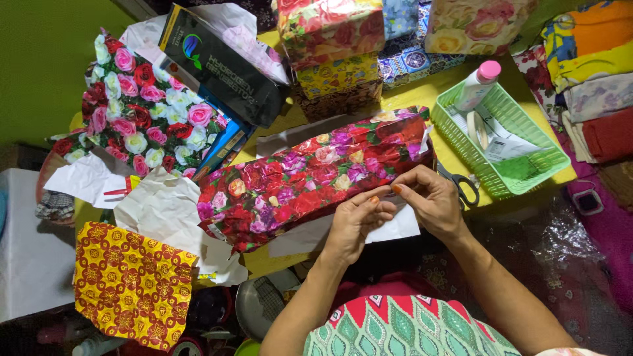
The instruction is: The person wraps a rectangular box with floral-patterned wrapping paper on a yellow table. They fold the paper edges, smooth the surface, and secure the package with clear tape. Scissors are used to trim excess paper. The wrapped gift remains on the table.
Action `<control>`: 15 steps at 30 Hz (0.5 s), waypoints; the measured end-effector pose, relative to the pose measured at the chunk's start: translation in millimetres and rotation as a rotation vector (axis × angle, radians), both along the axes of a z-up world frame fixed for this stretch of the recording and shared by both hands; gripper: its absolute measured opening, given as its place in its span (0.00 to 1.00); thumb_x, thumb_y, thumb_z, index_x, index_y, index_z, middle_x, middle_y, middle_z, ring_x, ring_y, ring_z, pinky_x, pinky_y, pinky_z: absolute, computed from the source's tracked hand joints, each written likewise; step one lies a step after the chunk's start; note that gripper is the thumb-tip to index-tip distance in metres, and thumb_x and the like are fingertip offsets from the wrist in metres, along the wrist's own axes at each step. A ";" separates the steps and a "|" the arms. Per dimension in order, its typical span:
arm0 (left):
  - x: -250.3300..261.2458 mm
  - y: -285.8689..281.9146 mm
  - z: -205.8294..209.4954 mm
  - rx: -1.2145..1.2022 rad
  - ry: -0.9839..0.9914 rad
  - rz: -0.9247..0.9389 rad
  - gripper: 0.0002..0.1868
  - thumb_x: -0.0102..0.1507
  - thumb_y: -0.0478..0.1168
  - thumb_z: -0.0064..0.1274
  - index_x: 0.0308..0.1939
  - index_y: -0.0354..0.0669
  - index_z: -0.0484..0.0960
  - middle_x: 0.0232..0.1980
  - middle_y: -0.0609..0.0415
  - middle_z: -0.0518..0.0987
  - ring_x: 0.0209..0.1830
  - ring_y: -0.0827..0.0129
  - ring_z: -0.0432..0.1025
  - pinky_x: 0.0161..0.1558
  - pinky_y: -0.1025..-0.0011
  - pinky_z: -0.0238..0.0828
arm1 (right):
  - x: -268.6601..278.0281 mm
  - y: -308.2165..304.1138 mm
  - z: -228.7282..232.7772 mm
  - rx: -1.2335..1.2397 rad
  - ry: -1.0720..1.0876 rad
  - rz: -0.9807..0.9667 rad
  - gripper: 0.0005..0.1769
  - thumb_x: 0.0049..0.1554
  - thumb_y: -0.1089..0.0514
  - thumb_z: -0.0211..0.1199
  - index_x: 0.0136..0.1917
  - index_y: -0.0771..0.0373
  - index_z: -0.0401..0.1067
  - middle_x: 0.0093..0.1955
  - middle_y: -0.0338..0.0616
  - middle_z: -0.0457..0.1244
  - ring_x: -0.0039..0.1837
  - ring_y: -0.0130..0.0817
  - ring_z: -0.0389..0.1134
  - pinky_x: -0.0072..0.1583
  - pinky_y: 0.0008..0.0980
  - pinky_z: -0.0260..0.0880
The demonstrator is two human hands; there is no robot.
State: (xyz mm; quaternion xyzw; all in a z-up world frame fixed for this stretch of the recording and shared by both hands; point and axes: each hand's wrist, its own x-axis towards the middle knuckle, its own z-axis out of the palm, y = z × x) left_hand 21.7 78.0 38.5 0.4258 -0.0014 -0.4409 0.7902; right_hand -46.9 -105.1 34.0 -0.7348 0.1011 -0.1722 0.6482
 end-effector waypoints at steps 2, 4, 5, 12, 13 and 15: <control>2.2 7.1 4.8 -0.071 0.128 -0.013 0.19 0.70 0.39 0.46 0.63 0.34 0.78 0.44 0.50 0.85 0.40 0.73 0.78 0.45 0.76 0.74 | -3.6 -0.2 15.9 -0.248 -0.052 0.018 0.04 0.57 0.64 0.68 0.46 0.67 0.77 0.43 0.40 0.68 0.44 0.23 0.69 0.45 0.24 0.68; 4.0 11.4 7.2 -0.136 0.117 -0.003 0.19 0.71 0.39 0.46 0.64 0.33 0.75 0.44 0.48 0.86 0.40 0.71 0.79 0.45 0.75 0.74 | -5.6 -1.1 32.3 -0.172 -0.102 0.052 0.04 0.56 0.65 0.67 0.46 0.66 0.76 0.45 0.40 0.68 0.45 0.25 0.68 0.47 0.25 0.67; 6.7 12.4 6.9 -0.039 -0.061 0.064 0.21 0.70 0.39 0.47 0.66 0.36 0.73 0.46 0.48 0.85 0.42 0.69 0.79 0.46 0.73 0.72 | -7.4 -2.5 40.7 -0.133 -0.126 0.072 0.04 0.56 0.65 0.66 0.47 0.66 0.76 0.45 0.41 0.67 0.45 0.25 0.68 0.48 0.25 0.67; 47.4 7.5 -9.6 0.955 -1.636 0.138 0.25 0.64 0.45 0.56 0.67 0.56 0.77 0.76 0.48 0.66 0.78 0.50 0.56 0.73 0.43 0.48 | 28.8 -34.3 75.9 -0.528 0.094 0.188 0.06 0.53 0.59 0.69 0.43 0.61 0.77 0.41 0.43 0.69 0.43 0.34 0.70 0.47 0.33 0.70; 50.9 4.6 -13.5 0.991 -1.668 0.078 0.27 0.63 0.47 0.57 0.68 0.57 0.77 0.80 0.45 0.60 0.81 0.47 0.49 0.74 0.39 0.42 | 42.2 -34.1 73.5 -0.630 0.078 0.226 0.07 0.53 0.57 0.69 0.44 0.61 0.77 0.41 0.43 0.69 0.44 0.36 0.70 0.48 0.36 0.70; 55.6 -1.9 -21.1 1.015 -1.640 0.005 0.26 0.63 0.49 0.58 0.66 0.61 0.77 0.81 0.47 0.56 0.82 0.48 0.46 0.74 0.37 0.41 | 65.7 -33.2 66.1 -0.779 0.053 0.270 0.09 0.52 0.56 0.70 0.44 0.62 0.76 0.41 0.45 0.68 0.46 0.41 0.70 0.49 0.40 0.69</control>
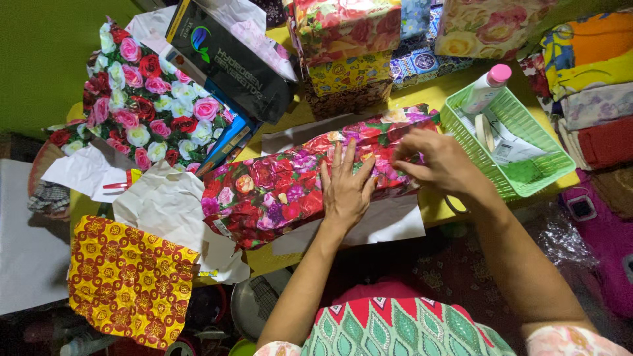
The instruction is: The person wraps a rectangular box with floral-patterned wrapping paper on a yellow table. They fold the paper edges, smooth the surface, and secure the package with clear tape. Scissors are used to trim excess paper. The wrapped gift remains on the table.
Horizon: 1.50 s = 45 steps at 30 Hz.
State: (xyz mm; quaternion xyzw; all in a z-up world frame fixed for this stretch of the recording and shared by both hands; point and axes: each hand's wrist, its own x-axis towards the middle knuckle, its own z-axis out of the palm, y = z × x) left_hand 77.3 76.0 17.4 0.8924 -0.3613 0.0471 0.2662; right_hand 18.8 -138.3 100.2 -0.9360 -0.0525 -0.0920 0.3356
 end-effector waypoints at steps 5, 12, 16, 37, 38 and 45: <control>2.0 -0.2 -15.1 0.003 -0.024 -0.018 0.24 0.65 0.51 0.57 0.66 0.61 0.78 0.81 0.47 0.57 0.83 0.48 0.47 0.75 0.37 0.42 | 44.6 1.8 -29.6 -0.160 0.096 0.013 0.09 0.47 0.59 0.71 0.43 0.59 0.76 0.43 0.47 0.66 0.48 0.48 0.68 0.49 0.45 0.69; 1.5 1.6 -13.5 -0.071 -0.017 -0.010 0.19 0.62 0.49 0.61 0.57 0.58 0.83 0.79 0.48 0.61 0.82 0.48 0.49 0.75 0.35 0.42 | 65.3 3.3 -47.6 -0.206 0.044 0.065 0.09 0.44 0.56 0.74 0.38 0.56 0.77 0.38 0.47 0.65 0.46 0.49 0.67 0.47 0.48 0.67; 0.4 1.6 -10.7 -0.096 -0.043 -0.018 0.16 0.61 0.48 0.63 0.53 0.55 0.85 0.78 0.48 0.63 0.81 0.48 0.51 0.75 0.34 0.42 | 70.9 6.5 -48.7 -0.241 0.060 0.055 0.09 0.45 0.52 0.74 0.37 0.55 0.78 0.37 0.47 0.65 0.47 0.50 0.67 0.46 0.49 0.67; 1.0 2.4 -10.2 -0.156 -0.007 0.002 0.23 0.61 0.47 0.62 0.58 0.47 0.76 0.75 0.47 0.64 0.80 0.49 0.55 0.75 0.36 0.44 | 40.1 11.2 -21.6 -0.006 -0.319 -0.263 0.12 0.57 0.63 0.73 0.53 0.62 0.72 0.44 0.46 0.65 0.46 0.41 0.69 0.48 0.41 0.68; 1.5 5.3 -10.4 -0.195 -0.023 0.019 0.20 0.63 0.45 0.60 0.57 0.48 0.77 0.75 0.47 0.65 0.81 0.50 0.55 0.76 0.36 0.43 | 31.8 15.1 -17.8 0.027 -0.360 -0.270 0.12 0.57 0.65 0.72 0.53 0.63 0.73 0.44 0.45 0.65 0.47 0.40 0.69 0.50 0.40 0.69; 0.5 61.6 -27.4 -0.196 -0.121 0.263 0.16 0.71 0.39 0.50 0.64 0.48 0.77 0.77 0.52 0.69 0.82 0.58 0.58 0.81 0.39 0.43 | 14.8 86.6 -28.4 0.035 -0.350 -0.076 0.18 0.53 0.67 0.67 0.57 0.58 0.75 0.56 0.47 0.68 0.60 0.45 0.68 0.61 0.43 0.68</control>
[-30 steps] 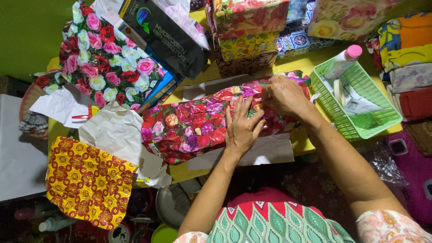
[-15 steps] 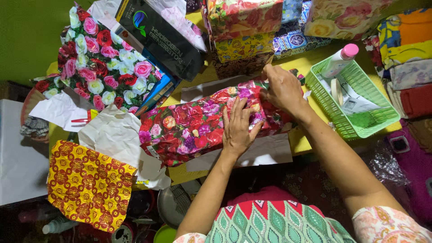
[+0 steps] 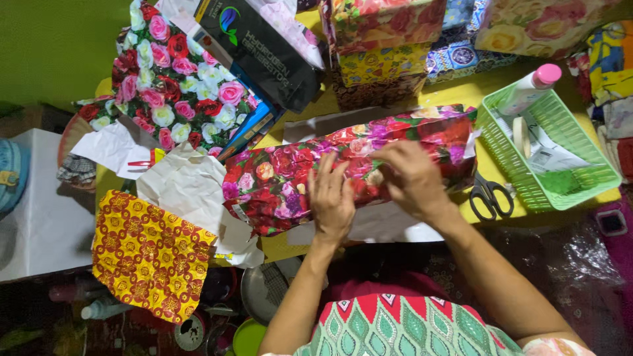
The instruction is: The person wraps a rectangular box with floral-patterned wrapping paper on a yellow table. They fold the paper edges, smooth the surface, and secure the package with clear tape. Scissors are used to trim excess paper. The wrapped gift remains on the table.
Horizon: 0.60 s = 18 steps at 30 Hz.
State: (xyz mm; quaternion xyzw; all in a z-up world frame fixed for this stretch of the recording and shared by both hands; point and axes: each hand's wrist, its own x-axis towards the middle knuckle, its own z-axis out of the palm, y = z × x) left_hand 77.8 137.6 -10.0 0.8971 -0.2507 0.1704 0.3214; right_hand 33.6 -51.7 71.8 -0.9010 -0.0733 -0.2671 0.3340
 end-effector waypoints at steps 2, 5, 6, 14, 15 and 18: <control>4.8 23.3 -2.5 0.066 -0.012 0.064 0.19 0.71 0.40 0.49 0.67 0.47 0.76 0.78 0.51 0.67 0.82 0.58 0.56 0.81 0.38 0.39 | 6.4 20.7 -8.7 -0.046 0.024 0.083 0.22 0.52 0.66 0.66 0.61 0.59 0.73 0.61 0.49 0.66 0.67 0.49 0.65 0.65 0.47 0.65; 13.6 60.2 2.0 0.172 -0.018 0.139 0.24 0.68 0.41 0.51 0.70 0.45 0.73 0.79 0.48 0.65 0.81 0.55 0.53 0.77 0.35 0.28 | 11.8 43.1 -22.6 -0.200 0.031 0.033 0.27 0.53 0.60 0.68 0.66 0.55 0.72 0.67 0.46 0.63 0.73 0.51 0.59 0.69 0.52 0.59; 17.8 73.9 6.7 0.183 -0.004 0.160 0.26 0.67 0.42 0.53 0.69 0.45 0.73 0.78 0.48 0.65 0.80 0.54 0.53 0.75 0.34 0.24 | 11.8 45.5 -26.4 -0.220 0.072 0.019 0.29 0.51 0.60 0.69 0.66 0.55 0.71 0.68 0.46 0.62 0.74 0.50 0.58 0.70 0.53 0.57; 51.4 146.2 44.9 0.107 0.190 0.107 0.16 0.54 0.45 0.66 0.44 0.52 0.81 0.62 0.58 0.73 0.71 0.60 0.63 0.73 0.40 0.33 | 5.4 48.3 -46.8 -0.208 0.130 -0.080 0.33 0.50 0.53 0.72 0.69 0.52 0.70 0.72 0.44 0.59 0.77 0.50 0.54 0.75 0.58 0.49; 57.6 149.0 46.6 0.091 0.186 0.048 0.12 0.56 0.44 0.65 0.41 0.51 0.81 0.63 0.57 0.74 0.70 0.60 0.64 0.73 0.41 0.35 | 5.6 48.6 -46.7 -0.215 0.134 -0.082 0.33 0.51 0.54 0.71 0.69 0.52 0.70 0.72 0.44 0.59 0.78 0.50 0.54 0.75 0.57 0.48; 73.5 154.5 46.1 0.039 0.186 -0.128 0.07 0.61 0.40 0.61 0.39 0.48 0.78 0.65 0.54 0.75 0.70 0.60 0.67 0.73 0.44 0.38 | 6.0 49.1 -44.0 -0.235 0.135 -0.090 0.33 0.51 0.54 0.71 0.70 0.51 0.70 0.73 0.43 0.59 0.78 0.49 0.53 0.76 0.57 0.47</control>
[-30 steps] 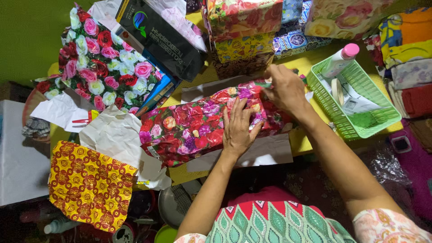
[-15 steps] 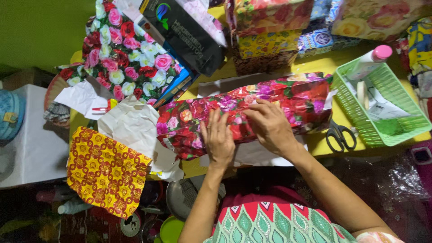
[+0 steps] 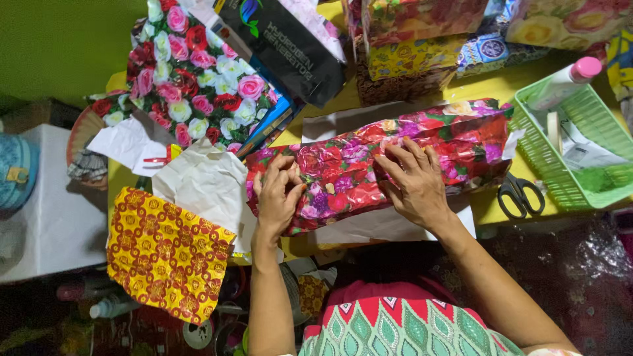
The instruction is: The person wraps a rectangular box with floral-patterned wrapping paper on a yellow table. They fold the paper edges, smooth the surface, and secure the package with clear tape. Scissors are used to trim excess paper. The wrapped gift remains on the table.
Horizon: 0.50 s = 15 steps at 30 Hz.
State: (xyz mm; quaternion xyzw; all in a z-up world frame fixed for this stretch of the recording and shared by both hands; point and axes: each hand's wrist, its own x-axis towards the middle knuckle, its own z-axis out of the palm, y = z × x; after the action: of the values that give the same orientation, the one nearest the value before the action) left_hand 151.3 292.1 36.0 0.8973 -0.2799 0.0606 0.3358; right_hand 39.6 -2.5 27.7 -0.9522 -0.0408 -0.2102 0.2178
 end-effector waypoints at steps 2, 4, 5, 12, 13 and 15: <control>5.7 1.3 -2.9 -0.011 0.008 -0.070 0.06 0.63 0.38 0.59 0.40 0.46 0.76 0.65 0.53 0.75 0.69 0.60 0.68 0.73 0.45 0.39 | -0.1 0.3 1.8 -0.006 -0.001 -0.001 0.34 0.51 0.53 0.71 0.70 0.51 0.70 0.73 0.43 0.59 0.79 0.50 0.52 0.76 0.57 0.45; 9.7 2.1 -5.6 0.009 0.003 -0.096 0.06 0.64 0.37 0.58 0.40 0.45 0.76 0.62 0.52 0.76 0.66 0.62 0.70 0.74 0.45 0.40 | 1.3 1.6 3.1 -0.022 -0.010 -0.011 0.33 0.51 0.53 0.71 0.70 0.51 0.70 0.73 0.43 0.59 0.79 0.50 0.52 0.77 0.57 0.44; 10.7 1.1 -6.5 0.049 0.008 -0.081 0.06 0.64 0.38 0.58 0.40 0.45 0.76 0.62 0.54 0.76 0.65 0.62 0.70 0.74 0.46 0.41 | 1.9 2.0 3.6 -0.029 -0.012 -0.014 0.33 0.51 0.53 0.72 0.70 0.50 0.70 0.73 0.43 0.59 0.79 0.49 0.52 0.77 0.57 0.44; 23.6 -5.1 10.4 0.125 -0.053 -0.135 0.16 0.58 0.44 0.64 0.45 0.48 0.77 0.74 0.46 0.64 0.76 0.51 0.55 0.68 0.36 0.35 | 6.4 21.5 5.5 -0.102 -0.148 -0.040 0.29 0.49 0.57 0.72 0.65 0.50 0.73 0.71 0.42 0.60 0.78 0.48 0.53 0.78 0.57 0.42; 27.2 -6.3 13.8 0.134 -0.039 -0.163 0.19 0.55 0.46 0.66 0.46 0.49 0.78 0.76 0.42 0.61 0.78 0.46 0.50 0.66 0.33 0.31 | 4.1 33.5 3.8 -0.048 -0.164 -0.004 0.29 0.50 0.56 0.72 0.66 0.51 0.73 0.71 0.43 0.60 0.78 0.48 0.53 0.78 0.56 0.42; 35.3 -10.3 16.7 0.178 0.038 -0.190 0.20 0.53 0.49 0.68 0.45 0.51 0.81 0.76 0.45 0.60 0.79 0.46 0.48 0.66 0.30 0.27 | 3.3 58.0 -0.3 -0.003 -0.167 0.079 0.28 0.52 0.54 0.73 0.66 0.52 0.73 0.69 0.44 0.60 0.77 0.47 0.54 0.79 0.55 0.43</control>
State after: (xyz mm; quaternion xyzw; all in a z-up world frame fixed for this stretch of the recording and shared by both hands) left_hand 186.6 281.8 52.8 0.8941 -0.3613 -0.0136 0.2642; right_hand 42.9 55.5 27.4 -0.9292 -0.0966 -0.2802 0.2205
